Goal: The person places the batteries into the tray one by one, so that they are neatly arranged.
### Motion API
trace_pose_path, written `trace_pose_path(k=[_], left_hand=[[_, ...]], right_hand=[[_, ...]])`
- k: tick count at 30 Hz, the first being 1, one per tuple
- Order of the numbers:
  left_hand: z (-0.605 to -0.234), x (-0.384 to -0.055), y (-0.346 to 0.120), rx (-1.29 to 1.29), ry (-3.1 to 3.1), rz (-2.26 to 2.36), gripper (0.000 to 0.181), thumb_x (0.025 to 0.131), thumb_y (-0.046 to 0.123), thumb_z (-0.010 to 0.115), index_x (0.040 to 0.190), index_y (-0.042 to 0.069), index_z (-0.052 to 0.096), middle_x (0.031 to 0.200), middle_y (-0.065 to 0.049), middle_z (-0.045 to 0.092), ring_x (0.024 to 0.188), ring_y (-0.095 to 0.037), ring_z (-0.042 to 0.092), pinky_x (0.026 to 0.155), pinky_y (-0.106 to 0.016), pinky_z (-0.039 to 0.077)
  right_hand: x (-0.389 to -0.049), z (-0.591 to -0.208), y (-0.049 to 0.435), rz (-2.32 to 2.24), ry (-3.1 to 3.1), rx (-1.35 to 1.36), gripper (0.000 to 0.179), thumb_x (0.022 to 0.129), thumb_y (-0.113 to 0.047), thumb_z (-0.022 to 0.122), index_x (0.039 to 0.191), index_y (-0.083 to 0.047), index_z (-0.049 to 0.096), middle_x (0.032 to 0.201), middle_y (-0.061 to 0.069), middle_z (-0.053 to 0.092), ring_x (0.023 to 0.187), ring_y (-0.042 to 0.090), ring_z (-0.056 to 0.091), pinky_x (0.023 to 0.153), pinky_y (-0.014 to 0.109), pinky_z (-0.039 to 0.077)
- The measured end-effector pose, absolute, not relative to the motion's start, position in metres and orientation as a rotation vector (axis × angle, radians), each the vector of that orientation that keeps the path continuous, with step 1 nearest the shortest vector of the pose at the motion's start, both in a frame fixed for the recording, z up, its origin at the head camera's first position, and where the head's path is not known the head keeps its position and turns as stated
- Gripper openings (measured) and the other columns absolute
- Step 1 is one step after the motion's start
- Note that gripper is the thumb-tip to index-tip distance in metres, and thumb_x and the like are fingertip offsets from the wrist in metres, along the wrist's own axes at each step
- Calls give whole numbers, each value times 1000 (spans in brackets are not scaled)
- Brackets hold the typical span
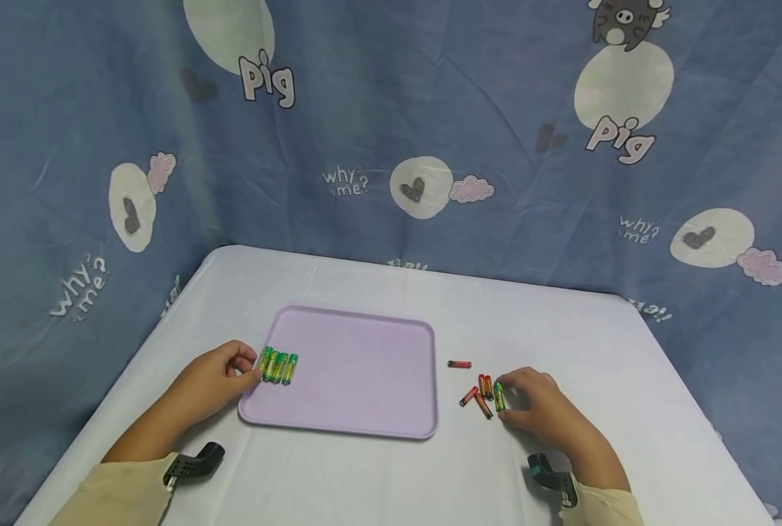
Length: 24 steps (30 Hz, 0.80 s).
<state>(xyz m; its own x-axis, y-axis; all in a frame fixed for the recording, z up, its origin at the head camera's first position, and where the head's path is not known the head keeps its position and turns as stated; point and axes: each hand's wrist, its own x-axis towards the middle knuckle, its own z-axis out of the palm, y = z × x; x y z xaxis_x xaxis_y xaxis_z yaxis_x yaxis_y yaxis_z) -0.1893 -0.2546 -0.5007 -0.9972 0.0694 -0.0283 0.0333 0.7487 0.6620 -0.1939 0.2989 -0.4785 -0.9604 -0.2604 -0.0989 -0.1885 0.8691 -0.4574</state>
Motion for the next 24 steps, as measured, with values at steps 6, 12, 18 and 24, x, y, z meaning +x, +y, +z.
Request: trace_pose_path(k=[6, 12, 18, 24], left_hand=[[-499, -188, -254, 71, 2875, 1101, 33, 93, 29, 75, 115, 8, 64, 96, 0, 64, 81, -16, 52, 68, -30, 41], [-499, -188, -254, 71, 2874, 1097, 33, 93, 30, 75, 116, 8, 64, 96, 0, 64, 81, -16, 52, 68, -30, 42], [-497, -189, -253, 77, 2884, 1095, 32, 93, 29, 75, 115, 8, 64, 96, 0, 65, 82, -16, 53, 69, -31, 42], [-498, -188, -252, 66, 2879, 1088, 33, 94, 30, 74, 116, 8, 64, 98, -1, 66, 83, -17, 53, 71, -32, 42]], right_hand=[[-195, -477, 295, -691, 2883, -316, 52, 85, -19, 85, 133, -12, 67, 138, 9, 64, 136, 38, 51, 114, 62, 39], [-195, -476, 293, -718, 2885, -283, 54, 84, -23, 86, 133, -9, 67, 138, 11, 65, 137, 39, 54, 115, 61, 39], [-196, -477, 289, -775, 2934, -321, 52, 84, -22, 85, 130, -7, 68, 133, 10, 67, 135, 37, 55, 114, 59, 41], [-195, -479, 284, -812, 2973, -366, 49, 84, -19, 84, 129, -5, 68, 128, 10, 69, 128, 35, 58, 108, 58, 46]])
